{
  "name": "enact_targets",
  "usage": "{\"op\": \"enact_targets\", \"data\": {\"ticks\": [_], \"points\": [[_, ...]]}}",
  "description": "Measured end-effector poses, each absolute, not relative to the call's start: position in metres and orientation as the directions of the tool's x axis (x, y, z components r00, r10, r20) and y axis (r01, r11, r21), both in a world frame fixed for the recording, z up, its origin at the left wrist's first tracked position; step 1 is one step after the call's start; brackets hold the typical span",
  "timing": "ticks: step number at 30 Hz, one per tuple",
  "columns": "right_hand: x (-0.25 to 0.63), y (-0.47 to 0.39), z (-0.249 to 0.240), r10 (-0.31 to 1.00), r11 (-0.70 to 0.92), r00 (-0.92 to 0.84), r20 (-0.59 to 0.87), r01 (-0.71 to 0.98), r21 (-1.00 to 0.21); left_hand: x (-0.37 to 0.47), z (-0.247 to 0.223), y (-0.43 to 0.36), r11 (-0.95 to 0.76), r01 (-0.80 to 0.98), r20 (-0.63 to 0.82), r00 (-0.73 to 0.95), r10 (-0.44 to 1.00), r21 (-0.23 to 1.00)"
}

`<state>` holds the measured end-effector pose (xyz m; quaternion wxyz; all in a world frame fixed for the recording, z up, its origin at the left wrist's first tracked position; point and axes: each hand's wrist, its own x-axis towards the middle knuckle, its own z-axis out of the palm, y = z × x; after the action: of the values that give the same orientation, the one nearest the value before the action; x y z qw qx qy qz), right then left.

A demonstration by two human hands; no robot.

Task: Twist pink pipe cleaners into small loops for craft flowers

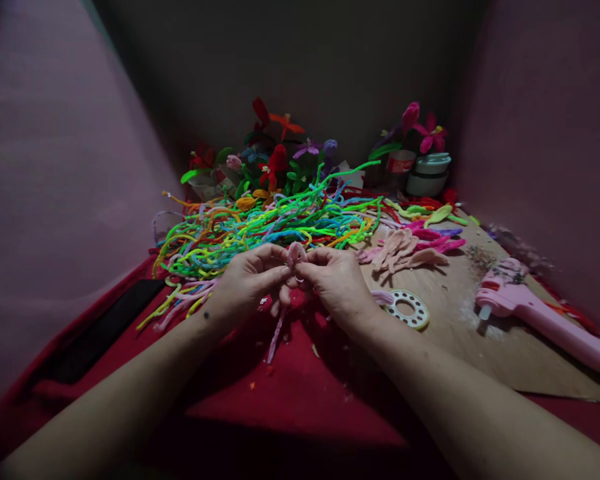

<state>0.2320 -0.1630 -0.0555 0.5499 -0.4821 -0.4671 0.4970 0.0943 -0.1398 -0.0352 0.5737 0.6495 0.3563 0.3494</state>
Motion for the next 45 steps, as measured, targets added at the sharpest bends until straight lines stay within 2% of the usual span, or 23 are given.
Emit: {"op": "enact_targets", "data": {"ticks": [4,10,14,18,24,31,35,38,42,45], "points": [[0.234,-0.163,-0.053,0.998,0.030,0.065,0.024,-0.091,-0.995,0.096,-0.030,-0.142,-0.054,0.077,0.010,0.483,0.876,0.996],[0.237,-0.161,-0.049,0.991,0.136,0.023,0.134,-0.256,-0.957,0.096,-0.025,-0.142,0.017,0.123,-0.080,0.526,0.847,0.992],[0.239,-0.160,-0.050,0.992,0.127,0.050,0.119,-0.182,-0.975,0.093,-0.029,-0.140,0.044,0.132,-0.114,0.593,0.797,0.990],[0.238,-0.158,-0.055,0.989,0.120,0.110,0.100,-0.190,-0.974,0.090,-0.032,-0.138,-0.036,0.131,-0.052,0.611,0.790,0.991],[0.236,-0.158,-0.058,0.987,0.146,0.096,0.130,-0.178,-0.973,0.090,-0.029,-0.141,-0.203,0.225,0.026,0.605,0.796,0.953],[0.234,-0.160,-0.054,0.983,0.130,0.151,0.101,-0.198,-0.972,0.085,-0.025,-0.137,-0.183,0.260,-0.034,0.656,0.754,0.948],[0.234,-0.162,-0.052,0.972,0.186,0.174,0.160,-0.151,-0.971,0.087,-0.022,-0.136,-0.242,0.255,0.029,0.630,0.776,0.936],[0.232,-0.164,-0.050,0.973,0.195,0.149,0.175,-0.133,-0.972,0.088,-0.024,-0.136,-0.251,0.256,0.055,0.589,0.806,0.934],[0.230,-0.168,-0.049,0.986,0.164,0.044,0.159,-0.200,-0.966,0.087,-0.029,-0.136,-0.217,0.245,0.065,0.511,0.857,0.945],[0.229,-0.169,-0.051,0.980,0.199,0.023,0.197,-0.148,-0.969,0.086,-0.030,-0.135,-0.233,0.271,0.075,0.490,0.868,0.934]]}}
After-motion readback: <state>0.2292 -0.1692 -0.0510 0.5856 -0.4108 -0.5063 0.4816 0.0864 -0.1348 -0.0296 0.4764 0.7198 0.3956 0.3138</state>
